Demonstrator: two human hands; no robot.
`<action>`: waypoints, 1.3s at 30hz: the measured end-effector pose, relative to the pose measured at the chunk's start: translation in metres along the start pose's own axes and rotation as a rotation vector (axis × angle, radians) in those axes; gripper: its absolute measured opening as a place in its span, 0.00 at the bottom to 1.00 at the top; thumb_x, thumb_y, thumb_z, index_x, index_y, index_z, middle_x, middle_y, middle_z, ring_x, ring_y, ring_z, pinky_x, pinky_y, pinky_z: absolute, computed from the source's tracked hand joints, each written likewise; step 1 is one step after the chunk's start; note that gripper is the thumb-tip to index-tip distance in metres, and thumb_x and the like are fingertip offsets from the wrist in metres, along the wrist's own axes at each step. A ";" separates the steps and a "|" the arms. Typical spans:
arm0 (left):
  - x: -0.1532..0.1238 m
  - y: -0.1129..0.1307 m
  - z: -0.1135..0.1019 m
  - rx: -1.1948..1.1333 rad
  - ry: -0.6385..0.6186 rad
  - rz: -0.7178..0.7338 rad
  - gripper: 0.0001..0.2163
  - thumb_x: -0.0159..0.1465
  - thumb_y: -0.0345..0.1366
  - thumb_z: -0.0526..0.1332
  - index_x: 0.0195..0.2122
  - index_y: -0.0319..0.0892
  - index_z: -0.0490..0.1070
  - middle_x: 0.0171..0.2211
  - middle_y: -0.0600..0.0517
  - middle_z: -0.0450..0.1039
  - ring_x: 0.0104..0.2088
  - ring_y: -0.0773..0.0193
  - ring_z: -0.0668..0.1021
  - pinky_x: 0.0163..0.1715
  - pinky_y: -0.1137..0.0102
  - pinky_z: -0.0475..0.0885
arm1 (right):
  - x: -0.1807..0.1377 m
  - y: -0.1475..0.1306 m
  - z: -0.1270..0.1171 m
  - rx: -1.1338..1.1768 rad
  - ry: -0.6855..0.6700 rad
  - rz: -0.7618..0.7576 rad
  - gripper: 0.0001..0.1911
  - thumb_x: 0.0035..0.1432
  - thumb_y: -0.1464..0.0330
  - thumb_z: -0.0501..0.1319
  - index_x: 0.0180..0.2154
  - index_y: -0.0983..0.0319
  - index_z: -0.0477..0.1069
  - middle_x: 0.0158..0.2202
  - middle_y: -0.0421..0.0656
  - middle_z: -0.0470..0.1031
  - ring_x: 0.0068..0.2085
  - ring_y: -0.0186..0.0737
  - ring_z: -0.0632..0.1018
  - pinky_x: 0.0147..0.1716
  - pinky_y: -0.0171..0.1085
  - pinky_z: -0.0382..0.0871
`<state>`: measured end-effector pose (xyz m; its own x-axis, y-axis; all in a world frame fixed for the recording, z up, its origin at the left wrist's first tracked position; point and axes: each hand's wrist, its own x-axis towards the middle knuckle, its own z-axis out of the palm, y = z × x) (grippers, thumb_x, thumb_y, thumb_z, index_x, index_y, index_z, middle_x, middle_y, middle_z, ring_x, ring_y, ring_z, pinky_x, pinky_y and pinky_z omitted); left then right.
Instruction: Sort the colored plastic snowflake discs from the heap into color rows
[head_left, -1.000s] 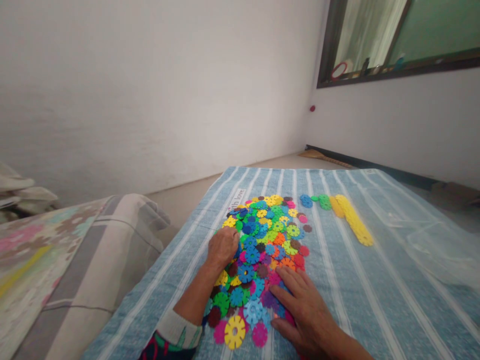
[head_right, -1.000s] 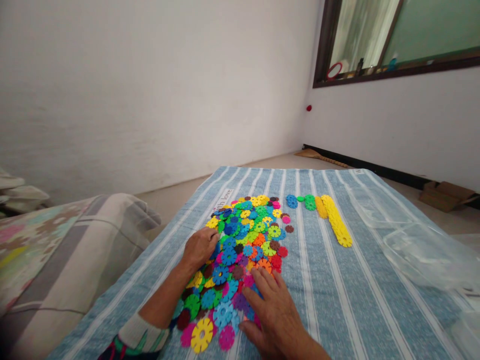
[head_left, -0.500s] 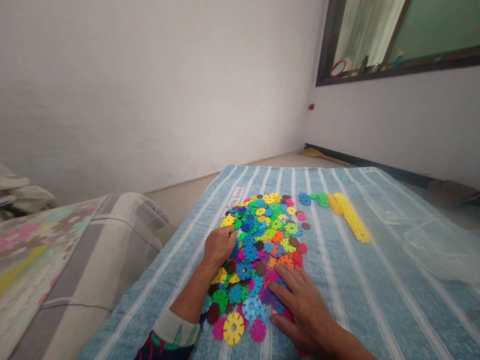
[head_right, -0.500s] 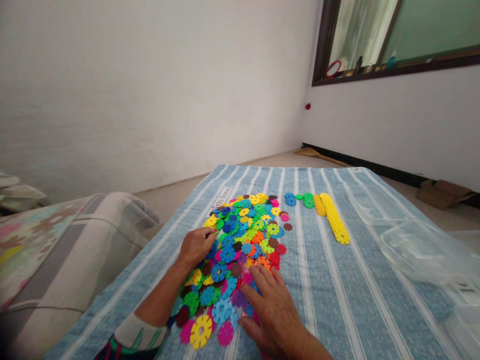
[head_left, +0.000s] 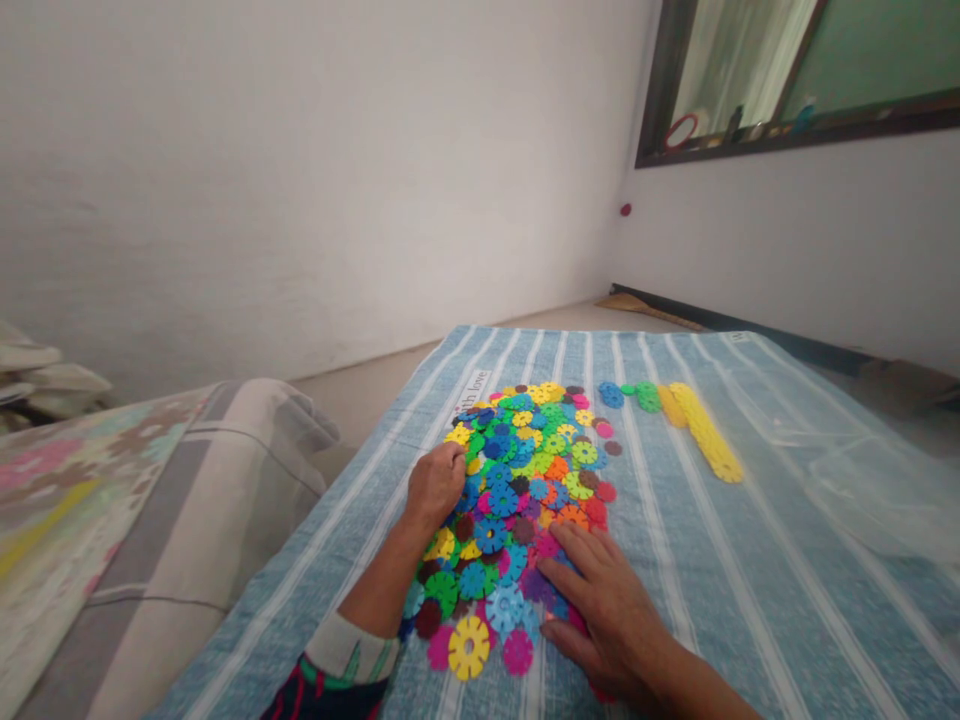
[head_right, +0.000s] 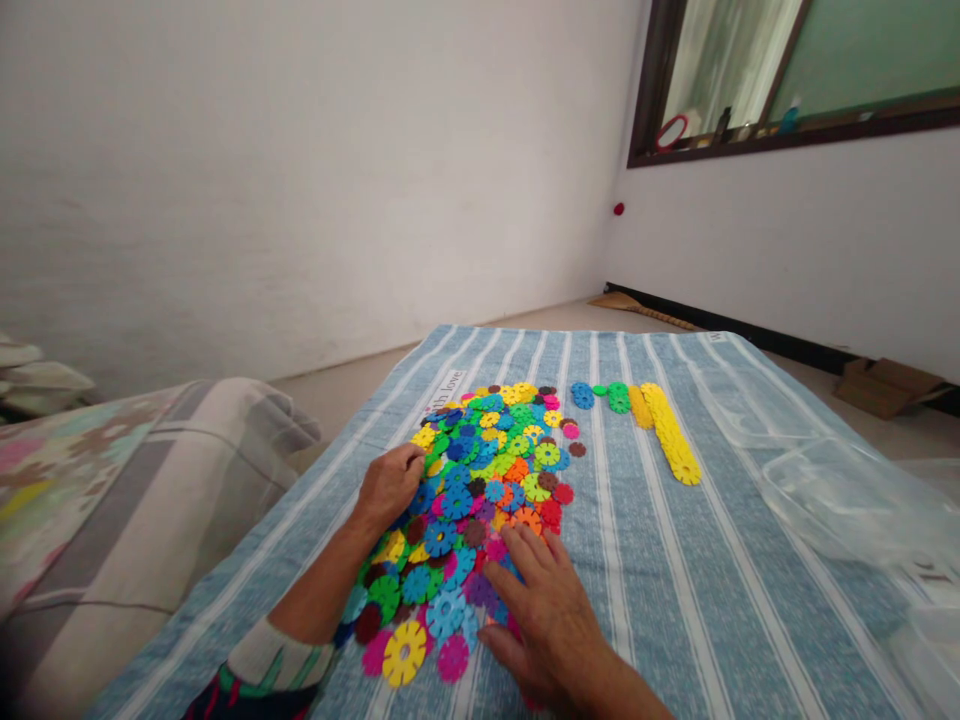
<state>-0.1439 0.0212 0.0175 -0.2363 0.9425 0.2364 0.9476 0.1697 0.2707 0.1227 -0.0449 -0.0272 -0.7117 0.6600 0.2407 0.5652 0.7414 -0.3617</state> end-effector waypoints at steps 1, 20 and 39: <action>0.000 0.000 -0.001 -0.016 0.027 0.009 0.12 0.61 0.34 0.49 0.32 0.42 0.72 0.33 0.50 0.76 0.36 0.63 0.76 0.37 0.72 0.66 | 0.000 0.000 0.000 -0.004 0.000 -0.002 0.24 0.56 0.58 0.58 0.54 0.54 0.66 0.62 0.48 0.58 0.61 0.55 0.60 0.57 0.57 0.54; -0.053 0.084 -0.012 -0.531 -0.259 0.518 0.09 0.61 0.32 0.52 0.28 0.40 0.70 0.27 0.53 0.71 0.31 0.67 0.72 0.34 0.73 0.67 | 0.003 0.018 0.003 0.291 0.599 0.209 0.17 0.59 0.62 0.55 0.49 0.60 0.68 0.45 0.48 0.75 0.46 0.45 0.76 0.46 0.45 0.70; -0.029 0.057 0.011 0.089 -0.080 0.151 0.23 0.62 0.50 0.53 0.53 0.39 0.63 0.56 0.39 0.64 0.56 0.48 0.66 0.53 0.53 0.60 | 0.002 0.026 -0.005 0.381 0.524 0.309 0.12 0.58 0.62 0.56 0.34 0.61 0.75 0.33 0.44 0.78 0.35 0.41 0.77 0.38 0.38 0.70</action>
<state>-0.0803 0.0063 0.0163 -0.0755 0.9785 0.1920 0.9871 0.0460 0.1535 0.1378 -0.0231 -0.0320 -0.1951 0.8752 0.4426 0.4551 0.4806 -0.7496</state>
